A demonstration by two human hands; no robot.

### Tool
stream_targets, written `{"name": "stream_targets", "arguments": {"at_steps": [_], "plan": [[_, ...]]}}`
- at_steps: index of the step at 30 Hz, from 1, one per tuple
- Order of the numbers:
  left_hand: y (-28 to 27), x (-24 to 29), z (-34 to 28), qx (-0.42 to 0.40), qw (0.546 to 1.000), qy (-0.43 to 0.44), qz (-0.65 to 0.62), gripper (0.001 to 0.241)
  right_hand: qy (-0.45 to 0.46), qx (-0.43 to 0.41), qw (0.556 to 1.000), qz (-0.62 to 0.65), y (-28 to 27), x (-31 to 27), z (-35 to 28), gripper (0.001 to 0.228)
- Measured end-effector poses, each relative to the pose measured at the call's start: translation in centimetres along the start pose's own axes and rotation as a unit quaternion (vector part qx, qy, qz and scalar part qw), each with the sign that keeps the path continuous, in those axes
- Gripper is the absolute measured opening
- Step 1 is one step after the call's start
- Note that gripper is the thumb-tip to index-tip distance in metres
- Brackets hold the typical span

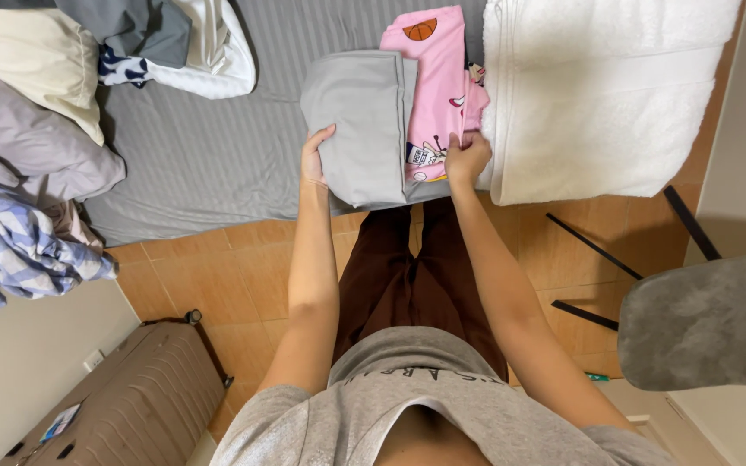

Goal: The person folds a pink t-shirt and a gray t-shirt by hand on a bed, then places them on a stack of white towels. The person then picks up the stack of folded clothes and towels and moves them to the side of the bed.

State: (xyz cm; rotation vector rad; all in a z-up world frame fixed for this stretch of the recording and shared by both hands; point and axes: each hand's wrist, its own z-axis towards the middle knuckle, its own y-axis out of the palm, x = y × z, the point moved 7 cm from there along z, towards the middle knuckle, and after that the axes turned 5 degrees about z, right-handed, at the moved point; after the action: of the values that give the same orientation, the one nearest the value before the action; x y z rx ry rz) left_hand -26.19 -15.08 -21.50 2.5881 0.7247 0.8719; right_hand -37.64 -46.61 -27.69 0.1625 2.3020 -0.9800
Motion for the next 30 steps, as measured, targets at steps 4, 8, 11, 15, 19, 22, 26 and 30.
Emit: {"name": "stream_targets", "arguments": {"at_steps": [4,8,11,15,19,22,26,30], "plan": [[-1.7,-1.4,0.7,-0.014,1.000,-0.016,-0.004,0.057,-0.301,0.216,0.928,-0.045,-1.6,-6.1,-4.2,0.029],[-0.8,-2.9,-0.1,-0.030,0.996,-0.056,-0.067,0.047,-0.078,-0.046,0.948,0.305,-0.3,-7.1,-7.6,0.022],[-0.3,-4.0,-0.3,-0.018,0.991,-0.077,-0.107,0.048,-0.060,-0.047,0.931,0.358,-0.8,-3.0,-8.5,0.022],[0.8,-6.6,1.4,-0.034,0.992,-0.099,-0.072,0.047,0.031,-0.001,0.996,0.084,-0.4,9.9,-5.2,0.018],[6.0,-8.0,2.4,-0.114,0.987,-0.109,-0.025,0.045,0.000,0.042,0.994,0.105,-3.0,4.4,-5.1,0.026],[8.1,-9.3,1.4,-0.146,0.980,-0.136,0.007,0.054,-0.044,-0.060,0.959,0.275,-3.2,-1.9,-5.1,0.039],[11.0,-7.4,0.6,-0.143,0.985,-0.093,0.031,0.078,0.035,-0.185,0.859,0.476,-2.6,-6.6,-3.6,0.028],[8.9,-8.0,3.4,-0.106,0.991,-0.053,0.069,0.089,-0.053,-0.124,0.931,0.339,-2.8,-2.7,0.1,0.018]]}}
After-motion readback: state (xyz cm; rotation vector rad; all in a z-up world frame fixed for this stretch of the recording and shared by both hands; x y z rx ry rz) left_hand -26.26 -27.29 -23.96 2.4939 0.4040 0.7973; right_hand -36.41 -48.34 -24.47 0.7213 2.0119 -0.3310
